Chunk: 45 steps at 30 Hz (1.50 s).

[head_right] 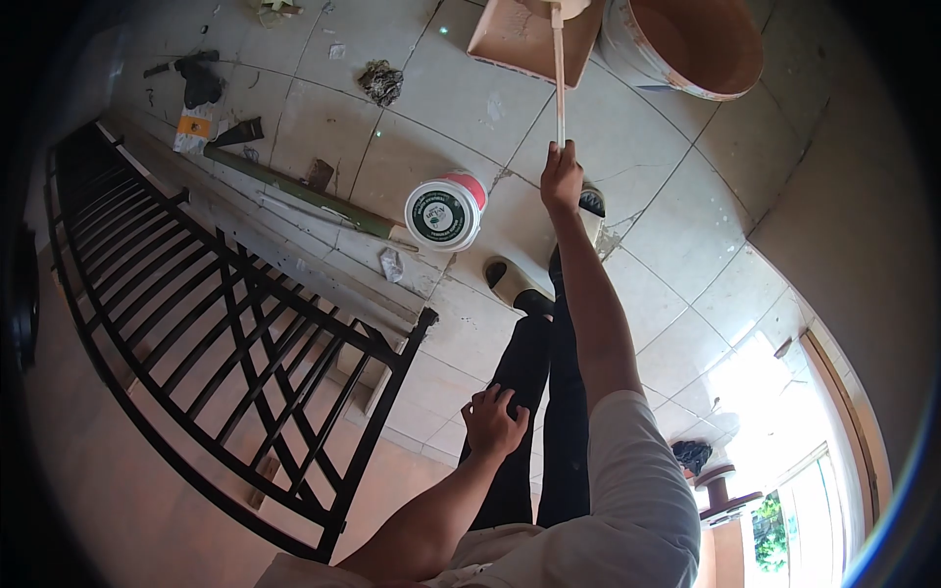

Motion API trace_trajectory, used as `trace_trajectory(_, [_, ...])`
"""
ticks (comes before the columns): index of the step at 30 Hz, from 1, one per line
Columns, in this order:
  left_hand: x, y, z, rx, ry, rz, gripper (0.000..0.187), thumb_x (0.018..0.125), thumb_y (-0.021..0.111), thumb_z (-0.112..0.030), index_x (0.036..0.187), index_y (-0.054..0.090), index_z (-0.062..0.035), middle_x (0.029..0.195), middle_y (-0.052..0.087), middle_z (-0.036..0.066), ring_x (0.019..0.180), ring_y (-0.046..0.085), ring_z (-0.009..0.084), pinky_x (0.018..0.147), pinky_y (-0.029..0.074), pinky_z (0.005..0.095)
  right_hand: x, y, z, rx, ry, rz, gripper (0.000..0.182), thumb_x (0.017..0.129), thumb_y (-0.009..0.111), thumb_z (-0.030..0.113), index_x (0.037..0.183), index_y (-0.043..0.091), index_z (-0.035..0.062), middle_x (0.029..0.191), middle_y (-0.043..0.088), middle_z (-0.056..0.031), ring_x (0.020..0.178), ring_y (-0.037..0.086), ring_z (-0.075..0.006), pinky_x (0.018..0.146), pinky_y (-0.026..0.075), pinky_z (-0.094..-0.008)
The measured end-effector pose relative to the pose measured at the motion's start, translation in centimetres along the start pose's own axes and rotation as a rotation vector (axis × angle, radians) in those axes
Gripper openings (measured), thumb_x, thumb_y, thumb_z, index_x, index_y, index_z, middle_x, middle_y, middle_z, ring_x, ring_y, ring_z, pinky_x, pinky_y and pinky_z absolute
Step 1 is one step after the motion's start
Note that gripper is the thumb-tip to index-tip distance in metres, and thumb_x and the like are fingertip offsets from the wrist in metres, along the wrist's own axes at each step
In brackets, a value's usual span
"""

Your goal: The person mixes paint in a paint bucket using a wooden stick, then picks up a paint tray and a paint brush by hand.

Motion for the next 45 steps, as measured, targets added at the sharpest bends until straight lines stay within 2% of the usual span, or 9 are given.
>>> trace_trajectory(6, [0.1,0.2,0.1,-0.002,0.005,-0.012,0.042,0.089,0.057,-0.035,0.124,0.067,-0.015,0.14,0.058,0.011,0.128,0.052,0.0275,0.107,0.036,0.0545,-1.1,2.6,-7.6,-0.168,0.208,0.117,0.045,0.105,0.047,0.041,0.092,0.063,0.0013,0.084,0.068,-0.0254,0.083,0.065,-0.0492,0.074,0.05,-0.0561])
trace_trajectory(11, [0.1,0.3,0.0,0.011,0.01,-0.015,0.042,0.089,0.058,-0.035,0.124,0.067,-0.0145,0.138,0.059,0.011,0.128,0.052,0.027,0.108,0.036,0.0519,-2.2,1.5,-6.5,-0.045,0.287,0.115,0.044,0.105,0.048,0.041,0.093,0.063,0.0015,0.086,0.07,-0.0227,0.086,0.068,-0.0445,0.075,0.05,-0.0544])
trace_trajectory(20, [-0.2,0.7,-0.2,0.004,0.011,-0.003,0.042,0.088,0.059,-0.035,0.124,0.068,-0.0142,0.138,0.059,0.011,0.128,0.052,0.0267,0.108,0.036,0.0516,-0.5,-2.4,2.6,0.237,-0.037,-0.083,0.043,0.107,0.047,0.038,0.084,0.048,0.0022,0.058,0.053,-0.0136,0.05,0.055,-0.0303,0.05,0.042,-0.041])
trace_trajectory(26, [-0.2,0.8,-0.4,0.004,0.006,-0.001,0.043,0.089,0.058,-0.036,0.124,0.067,-0.0142,0.138,0.059,0.01,0.128,0.052,0.0266,0.108,0.036,0.0517,-0.8,-1.2,0.7,0.171,-0.113,-0.074,0.043,0.107,0.046,0.04,0.086,0.046,0.0021,0.062,0.056,-0.0207,0.057,0.058,-0.0439,0.053,0.043,-0.0483])
trace_trajectory(29, [-0.1,0.9,-0.4,0.009,0.006,-0.003,0.042,0.089,0.057,-0.036,0.124,0.066,-0.015,0.139,0.058,0.01,0.128,0.052,0.0272,0.106,0.038,0.0541,-0.6,0.7,-2.8,-0.088,0.202,0.105,0.047,0.105,0.047,0.043,0.094,0.061,0.0,0.087,0.067,-0.0283,0.086,0.063,-0.0526,0.074,0.047,-0.059])
trace_trajectory(37, [-0.3,0.8,-0.8,0.01,-0.004,0.003,0.041,0.089,0.057,-0.036,0.123,0.066,-0.0149,0.138,0.059,0.01,0.127,0.053,0.0281,0.105,0.038,0.0546,-2.5,1.9,-7.4,-0.247,0.267,0.182,0.049,0.103,0.047,0.044,0.09,0.065,0.0008,0.091,0.068,-0.0293,0.091,0.065,-0.0504,0.078,0.048,-0.0605])
trace_trajectory(40, [-0.1,0.8,-0.9,0.004,0.001,-0.006,0.041,0.088,0.058,-0.036,0.123,0.067,-0.0149,0.137,0.059,0.01,0.127,0.053,0.0282,0.106,0.038,0.0548,-1.4,0.7,-4.0,-0.21,0.112,0.081,0.047,0.105,0.047,0.042,0.088,0.062,0.001,0.077,0.068,-0.025,0.074,0.067,-0.0447,0.067,0.05,-0.0547])
trace_trajectory(42, [-0.1,0.7,-1.1,-0.003,-0.006,-0.001,0.041,0.088,0.058,-0.036,0.122,0.067,-0.0143,0.137,0.059,0.011,0.127,0.052,0.0282,0.107,0.037,0.0549,-0.8,0.0,-1.2,0.159,0.099,0.134,0.045,0.106,0.048,0.041,0.086,0.056,0.0011,0.064,0.059,-0.017,0.054,0.059,-0.0319,0.054,0.045,-0.045])
trace_trajectory(45, [-0.2,0.7,-1.2,-0.006,-0.004,-0.009,0.041,0.088,0.058,-0.036,0.122,0.067,-0.0139,0.138,0.058,0.011,0.127,0.052,0.0283,0.107,0.037,0.0548,-0.3,-2.3,3.6,0.349,-0.102,0.049,0.041,0.107,0.047,0.038,0.086,0.049,0.0022,0.058,0.05,-0.0114,0.048,0.048,-0.0213,0.048,0.039,-0.0379])
Point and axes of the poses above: each hand's wrist, its own x-axis towards the middle knuckle, its own y-axis out of the palm, z = x × y, the point moved 8 cm from there along x, towards the middle knuckle
